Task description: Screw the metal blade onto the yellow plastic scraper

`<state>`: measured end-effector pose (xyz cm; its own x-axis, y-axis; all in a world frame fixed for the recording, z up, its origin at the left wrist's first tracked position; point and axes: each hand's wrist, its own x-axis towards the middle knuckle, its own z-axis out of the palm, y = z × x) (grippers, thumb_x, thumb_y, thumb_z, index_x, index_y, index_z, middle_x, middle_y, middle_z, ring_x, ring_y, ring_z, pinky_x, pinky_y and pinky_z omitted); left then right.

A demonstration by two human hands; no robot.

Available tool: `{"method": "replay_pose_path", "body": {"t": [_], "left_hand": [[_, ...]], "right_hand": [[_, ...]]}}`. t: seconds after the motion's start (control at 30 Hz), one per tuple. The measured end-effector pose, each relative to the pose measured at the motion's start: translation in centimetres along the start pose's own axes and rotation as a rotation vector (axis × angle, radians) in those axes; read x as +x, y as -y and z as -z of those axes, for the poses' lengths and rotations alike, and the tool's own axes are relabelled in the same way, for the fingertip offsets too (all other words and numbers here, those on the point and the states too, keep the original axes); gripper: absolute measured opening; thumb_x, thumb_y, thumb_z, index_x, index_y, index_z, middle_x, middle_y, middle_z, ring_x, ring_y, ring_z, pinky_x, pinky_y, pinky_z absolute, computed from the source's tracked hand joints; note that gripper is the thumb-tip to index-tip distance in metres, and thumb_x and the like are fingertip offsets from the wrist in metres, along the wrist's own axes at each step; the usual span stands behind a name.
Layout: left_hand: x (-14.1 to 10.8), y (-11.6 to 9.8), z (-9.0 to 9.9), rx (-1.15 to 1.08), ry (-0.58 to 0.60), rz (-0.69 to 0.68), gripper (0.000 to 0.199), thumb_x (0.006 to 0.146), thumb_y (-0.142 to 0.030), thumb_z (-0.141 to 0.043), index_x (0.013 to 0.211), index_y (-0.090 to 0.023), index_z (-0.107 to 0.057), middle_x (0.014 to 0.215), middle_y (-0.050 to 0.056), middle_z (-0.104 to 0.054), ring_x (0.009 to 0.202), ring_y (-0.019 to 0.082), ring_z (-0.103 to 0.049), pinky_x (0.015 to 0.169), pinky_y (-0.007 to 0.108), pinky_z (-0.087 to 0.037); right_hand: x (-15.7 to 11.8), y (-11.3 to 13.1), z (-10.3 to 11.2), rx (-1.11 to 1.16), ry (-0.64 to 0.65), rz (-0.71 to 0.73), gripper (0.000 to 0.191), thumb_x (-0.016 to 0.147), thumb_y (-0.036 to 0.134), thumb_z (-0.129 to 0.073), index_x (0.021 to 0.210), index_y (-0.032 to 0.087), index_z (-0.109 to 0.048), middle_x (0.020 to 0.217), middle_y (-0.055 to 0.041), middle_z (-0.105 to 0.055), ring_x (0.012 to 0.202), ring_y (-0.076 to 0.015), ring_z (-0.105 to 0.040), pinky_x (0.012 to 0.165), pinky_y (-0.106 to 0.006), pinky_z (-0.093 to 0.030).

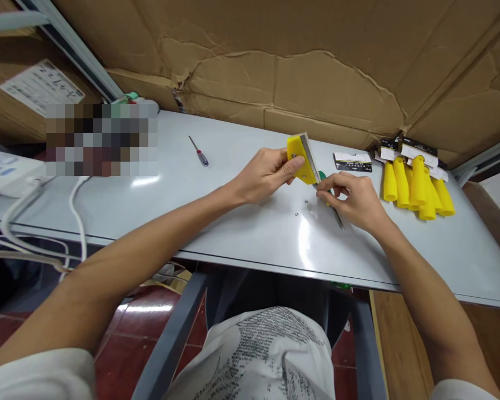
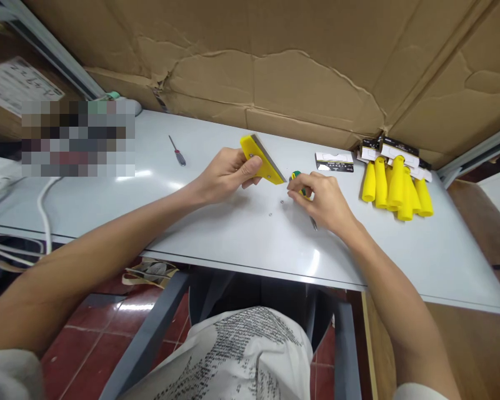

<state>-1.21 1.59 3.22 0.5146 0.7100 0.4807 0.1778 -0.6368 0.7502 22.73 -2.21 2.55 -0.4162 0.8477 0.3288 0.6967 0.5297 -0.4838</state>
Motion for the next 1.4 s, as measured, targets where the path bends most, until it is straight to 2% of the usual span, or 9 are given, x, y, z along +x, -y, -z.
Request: {"method": "replay_pose_path", "body": {"t": [0.23,0.37,0.63,0.8,0.93,1.03,1.13,1.23,1.4], "left_hand": [[-0.2,-0.3,-0.3,0.090,0.049,-0.051,0.043,0.087,-0.058,-0.063,0.083,-0.015,-0.069,0.062,-0.001,-0.060,0.051,0.005,-0.044,0.048,0.020,-0.033],[-0.5,-0.4,-1.0,0.164,0.080,-0.186,0.029,0.085,-0.046,-0.069,0.090,-0.017,-0.071,0.070,-0.002,-0.067,0.055,0.004,-0.051,0.053,0.017,-0.037],[-1.4,0.6,-2.4,0.338,-0.069,-0.421,0.022,0.086,-0.041,-0.069,0.084,-0.019,-0.066,0.057,-0.008,-0.061,0.044,0.001,-0.042,0.049,0.013,-0.033],[-1.8,0.9,-2.7,0.431,-0.062,-0.462,0.021,0.088,-0.041,-0.068,0.090,-0.020,-0.065,0.057,-0.007,-0.063,0.046,0.002,-0.048,0.051,0.015,-0.035],[-1.4,0.5,-2.2,0.361,-0.072,-0.398,0.024,0.087,-0.044,-0.068,0.088,-0.020,-0.069,0.057,-0.007,-0.062,0.045,0.002,-0.045,0.050,0.015,-0.035],[-0.7,-0.1,-1.2,0.185,-0.063,-0.243,0.033,0.082,-0.050,-0.073,0.082,-0.018,-0.071,0.057,-0.003,-0.064,0.046,0.003,-0.049,0.046,0.018,-0.035],[-0.2,-0.5,-0.2,-0.016,-0.085,-0.054,0.034,0.081,-0.051,-0.074,0.080,-0.017,-0.071,0.056,-0.001,-0.064,0.046,0.006,-0.052,0.043,0.020,-0.039],[0.2,-0.6,0.3,-0.115,-0.101,0.000,0.034,0.081,-0.050,-0.074,0.079,-0.017,-0.070,0.059,0.000,-0.065,0.046,0.005,-0.052,0.042,0.020,-0.040],[0.5,-0.3,0.4,-0.211,-0.125,0.032,0.030,0.079,-0.046,-0.078,0.080,-0.017,-0.069,0.063,-0.001,-0.065,0.048,0.004,-0.053,0.043,0.020,-0.041]], "right_hand": [[0.0,0.7,-0.5,0.507,-0.159,-0.149,0.017,0.085,0.036,-0.073,0.092,0.021,-0.077,0.079,-0.0024,-0.071,0.068,-0.0147,-0.060,0.063,-0.030,-0.046],[0.0,1.4,-0.8,0.683,-0.207,-0.160,0.022,0.081,0.041,-0.078,0.091,0.022,-0.076,0.083,-0.0027,-0.072,0.073,-0.0153,-0.063,0.064,-0.029,-0.050],[0.0,1.3,-0.9,0.777,-0.049,-0.192,0.027,0.073,0.045,-0.084,0.081,0.021,-0.075,0.081,-0.0020,-0.071,0.073,-0.0141,-0.061,0.067,-0.028,-0.048],[0.0,1.3,-1.0,0.783,0.022,-0.216,0.030,0.074,0.047,-0.083,0.081,0.020,-0.074,0.079,-0.0017,-0.070,0.072,-0.0139,-0.060,0.068,-0.029,-0.047],[0.1,0.8,-0.9,0.687,-0.054,-0.200,0.028,0.078,0.046,-0.079,0.082,0.019,-0.072,0.079,-0.0020,-0.070,0.070,-0.0143,-0.060,0.064,-0.029,-0.045],[0.1,0.4,-0.8,0.401,-0.086,-0.165,0.019,0.083,0.037,-0.074,0.083,0.019,-0.072,0.078,-0.0018,-0.071,0.065,-0.0141,-0.058,0.063,-0.030,-0.044],[0.0,0.2,-1.1,0.033,0.012,-0.030,0.006,0.087,0.023,-0.069,0.083,0.020,-0.073,0.082,-0.0018,-0.073,0.070,-0.0162,-0.058,0.069,-0.032,-0.045],[-0.2,0.4,-1.7,-0.240,0.127,0.090,0.014,0.092,0.018,-0.061,0.087,0.020,-0.074,0.088,-0.0051,-0.073,0.091,-0.0236,-0.062,0.073,-0.035,-0.047],[-0.6,0.9,-2.9,-0.342,0.154,0.259,0.027,0.100,0.029,-0.051,0.107,0.021,-0.075,0.104,-0.0093,-0.071,0.102,-0.0267,-0.057,0.082,-0.040,-0.049]]}}
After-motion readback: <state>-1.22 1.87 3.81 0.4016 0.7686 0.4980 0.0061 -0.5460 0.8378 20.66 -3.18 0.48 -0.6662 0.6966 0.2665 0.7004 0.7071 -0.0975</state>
